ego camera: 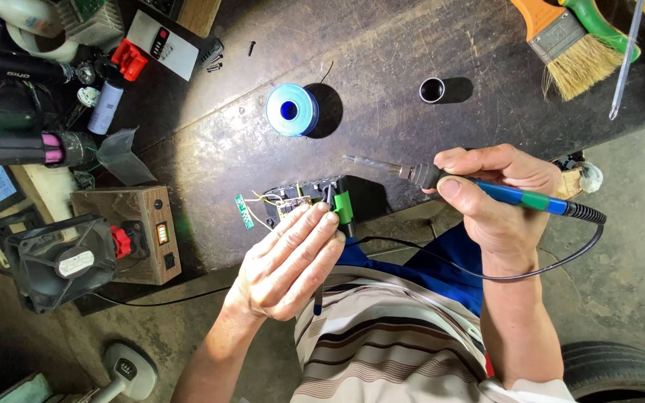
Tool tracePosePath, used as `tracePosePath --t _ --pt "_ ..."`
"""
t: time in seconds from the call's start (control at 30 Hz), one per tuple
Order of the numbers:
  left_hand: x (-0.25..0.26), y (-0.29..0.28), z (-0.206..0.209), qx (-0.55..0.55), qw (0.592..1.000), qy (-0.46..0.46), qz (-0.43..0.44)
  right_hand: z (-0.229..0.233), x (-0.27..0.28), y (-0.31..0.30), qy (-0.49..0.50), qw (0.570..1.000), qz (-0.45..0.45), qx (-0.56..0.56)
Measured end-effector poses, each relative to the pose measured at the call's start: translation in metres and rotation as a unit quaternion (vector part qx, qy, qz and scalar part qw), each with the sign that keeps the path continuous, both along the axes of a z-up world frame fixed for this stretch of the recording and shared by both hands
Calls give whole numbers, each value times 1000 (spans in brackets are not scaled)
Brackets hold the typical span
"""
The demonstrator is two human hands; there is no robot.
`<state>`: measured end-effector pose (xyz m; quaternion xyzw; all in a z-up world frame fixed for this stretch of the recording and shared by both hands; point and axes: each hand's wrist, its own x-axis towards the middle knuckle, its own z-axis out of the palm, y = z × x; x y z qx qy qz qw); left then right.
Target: The person holds a small electronic device with a circuit board and uses a soldering iron and tweezers to solder wires and components. They manipulate the device and wires while applying heat and solder to various connection points.
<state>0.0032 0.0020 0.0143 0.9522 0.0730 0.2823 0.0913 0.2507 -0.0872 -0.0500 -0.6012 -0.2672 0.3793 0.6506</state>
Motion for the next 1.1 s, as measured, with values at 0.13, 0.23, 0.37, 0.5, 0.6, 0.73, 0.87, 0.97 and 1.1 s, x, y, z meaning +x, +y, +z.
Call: tracePosePath --t 0.13,0.23,0.37,0.5,0.6,0.73,0.87,0.97,1.1 --pt "0 0 0 3 1000 2 -1 0 -1 1 6 1000 -2 10" --pt "0 0 0 0 1000 -1 2 1 -1 1 19 1000 1 16" --pt "-1 -1 -1 -8 1000 0 2 -1 -1 1 6 1000 3 18" --pt "0 -1 -2 -4 1000 -12 3 1 -3 4 33 999 -10 35" --pt "-1 -1 -4 7 1000 -19 5 1 -4 4 36 998 -12 44" --pt "-2 -1 -4 8 1000 -20 2 -4 -3 4 51 997 -10 61" --pt "2 -2 -9 8 1000 -27 0 -9 -1 6 40 998 -13 47" --pt "10 -2 -14 34 991 -126 31 -25 3 10 5 982 11 189" --pt "8 -1 -16 33 992 -122 25 -24 2 10 13 981 8 192"
